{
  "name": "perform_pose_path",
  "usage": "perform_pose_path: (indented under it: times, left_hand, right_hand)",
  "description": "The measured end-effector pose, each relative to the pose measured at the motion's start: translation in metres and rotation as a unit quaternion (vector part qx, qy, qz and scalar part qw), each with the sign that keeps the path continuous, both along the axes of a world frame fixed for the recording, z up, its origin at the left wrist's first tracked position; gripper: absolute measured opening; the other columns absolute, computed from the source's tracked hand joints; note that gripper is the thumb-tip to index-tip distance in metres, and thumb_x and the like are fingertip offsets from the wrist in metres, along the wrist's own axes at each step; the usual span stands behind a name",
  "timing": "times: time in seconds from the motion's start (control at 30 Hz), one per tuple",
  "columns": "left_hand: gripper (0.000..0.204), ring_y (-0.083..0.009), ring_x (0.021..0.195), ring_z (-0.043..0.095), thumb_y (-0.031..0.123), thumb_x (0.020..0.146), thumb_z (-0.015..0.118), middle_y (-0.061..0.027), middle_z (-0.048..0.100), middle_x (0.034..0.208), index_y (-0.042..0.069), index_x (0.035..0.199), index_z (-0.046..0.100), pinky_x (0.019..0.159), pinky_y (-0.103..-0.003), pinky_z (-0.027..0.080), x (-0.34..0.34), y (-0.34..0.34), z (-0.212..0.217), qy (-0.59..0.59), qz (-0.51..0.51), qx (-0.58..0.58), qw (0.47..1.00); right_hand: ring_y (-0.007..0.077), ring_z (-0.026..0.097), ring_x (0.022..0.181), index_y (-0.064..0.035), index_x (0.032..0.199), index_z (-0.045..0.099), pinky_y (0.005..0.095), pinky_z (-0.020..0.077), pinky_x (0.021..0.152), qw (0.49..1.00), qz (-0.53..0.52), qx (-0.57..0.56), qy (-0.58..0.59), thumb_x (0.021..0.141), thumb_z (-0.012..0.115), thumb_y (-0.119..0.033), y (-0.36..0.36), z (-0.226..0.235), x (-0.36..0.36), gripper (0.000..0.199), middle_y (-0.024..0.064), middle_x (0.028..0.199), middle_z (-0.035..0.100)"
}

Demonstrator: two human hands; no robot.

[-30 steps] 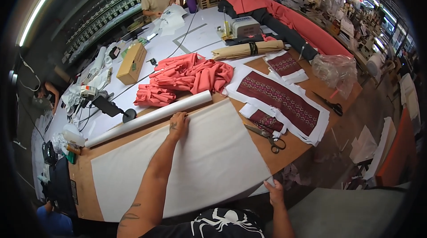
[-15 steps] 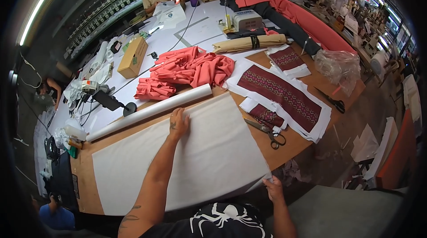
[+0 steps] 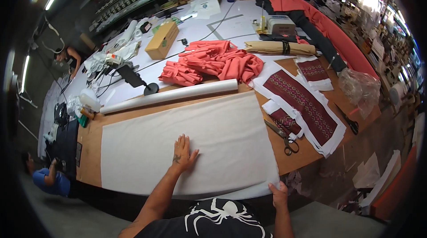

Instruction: Aligning a white paper stabilizer over embroidered fabric pieces on a workbench and cutting it with scissors.

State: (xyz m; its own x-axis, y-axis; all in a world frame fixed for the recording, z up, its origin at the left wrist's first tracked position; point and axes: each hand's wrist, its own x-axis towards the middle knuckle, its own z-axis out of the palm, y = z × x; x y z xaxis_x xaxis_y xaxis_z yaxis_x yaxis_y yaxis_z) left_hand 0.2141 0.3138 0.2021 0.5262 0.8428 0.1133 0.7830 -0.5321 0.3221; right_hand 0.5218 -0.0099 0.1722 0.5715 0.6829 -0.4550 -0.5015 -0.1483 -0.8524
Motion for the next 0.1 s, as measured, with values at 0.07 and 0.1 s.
perform_pose_path:
  times: [0.07, 0.1]
  left_hand:
    - [0.080, -0.0450, 0.147, 0.013, 0.043, 0.095, 0.055, -0.0299, 0.019, 0.156, -0.008, 0.149, 0.025, 0.119, -0.054, 0.009, -0.0049, -0.0009, 0.0014, 0.023, -0.004, -0.060, 0.998]
    - [0.080, -0.0451, 0.147, 0.014, 0.044, 0.095, 0.056, -0.0290, 0.020, 0.156, -0.007, 0.149, 0.026, 0.119, -0.054, 0.011, -0.0063, -0.0014, 0.0005, 0.041, -0.011, -0.051, 0.998]
  right_hand:
    - [0.0164, 0.064, 0.094, 0.0031, 0.114, 0.060, 0.0305, 0.0461, 0.093, 1.000, 0.018, 0.001, -0.011, 0.088, 0.067, -0.002, 0.0038, 0.0076, 0.0012, 0.027, 0.0081, 0.104, 0.068]
    - [0.0169, 0.064, 0.096, 0.0032, 0.116, 0.059, 0.0308, 0.0460, 0.094, 0.999, 0.027, 0.001, -0.020, 0.088, 0.067, -0.003, 0.0057, 0.0124, 0.0012, 0.029, 0.0087, 0.105, 0.068]
